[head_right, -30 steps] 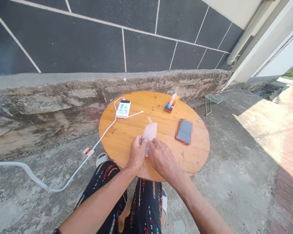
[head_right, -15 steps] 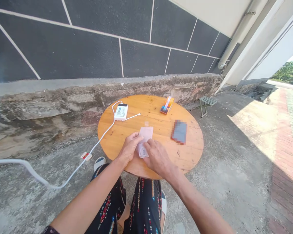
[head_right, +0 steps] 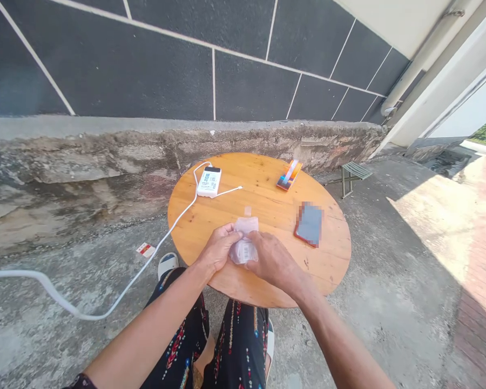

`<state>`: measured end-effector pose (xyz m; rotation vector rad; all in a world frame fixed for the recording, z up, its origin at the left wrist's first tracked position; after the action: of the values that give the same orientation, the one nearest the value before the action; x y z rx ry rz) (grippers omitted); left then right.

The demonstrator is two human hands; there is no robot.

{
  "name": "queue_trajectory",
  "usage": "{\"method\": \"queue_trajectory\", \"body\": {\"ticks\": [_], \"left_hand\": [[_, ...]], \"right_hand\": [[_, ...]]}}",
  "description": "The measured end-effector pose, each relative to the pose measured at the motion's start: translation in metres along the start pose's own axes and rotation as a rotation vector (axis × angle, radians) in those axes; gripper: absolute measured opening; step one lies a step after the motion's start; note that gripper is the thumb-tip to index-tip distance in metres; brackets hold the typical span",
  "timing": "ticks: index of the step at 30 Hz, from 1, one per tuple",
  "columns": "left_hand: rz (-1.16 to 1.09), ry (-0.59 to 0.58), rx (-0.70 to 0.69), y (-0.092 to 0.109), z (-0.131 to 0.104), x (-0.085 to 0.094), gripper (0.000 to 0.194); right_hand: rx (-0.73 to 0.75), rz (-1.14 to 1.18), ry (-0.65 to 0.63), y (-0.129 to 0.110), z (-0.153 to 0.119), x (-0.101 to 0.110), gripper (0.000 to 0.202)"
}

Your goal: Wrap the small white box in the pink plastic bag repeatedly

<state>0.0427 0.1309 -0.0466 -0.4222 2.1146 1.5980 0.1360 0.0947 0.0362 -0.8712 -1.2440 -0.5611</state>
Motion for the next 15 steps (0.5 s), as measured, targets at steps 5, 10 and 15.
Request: {"method": "queue_trajectory", "body": {"ticks": [5,10,15], "left_hand": [[0.028,-0.012,-0.007,0.002,0.002,-0.001,0.029],[0.066,-0.027,0.013,0.006,-0.003,-0.007,0.025],[0.074,-0.079,-0.005,0.01,-0.011,-0.011,0.022]], "right_hand": [[0.049,-0.019,0.019,-0.003,0.001,0.003,0.041],[0.084,-0.085,0.033,-0.003,0.005,0.011,0.028],[0.047,-0.106,0.054,0.006,0.006,0.012,0.033]]}}
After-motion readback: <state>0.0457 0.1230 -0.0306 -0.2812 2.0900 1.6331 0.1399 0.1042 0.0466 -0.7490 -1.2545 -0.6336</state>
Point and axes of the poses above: each hand's wrist, its own z-axis towards the middle knuckle, its own x-axis out of the back of the hand, y = z × x, the point moved 8 cm from there along z, towards the middle knuckle, and after that the axes turned 7 degrees about x, right-handed, at the moved point
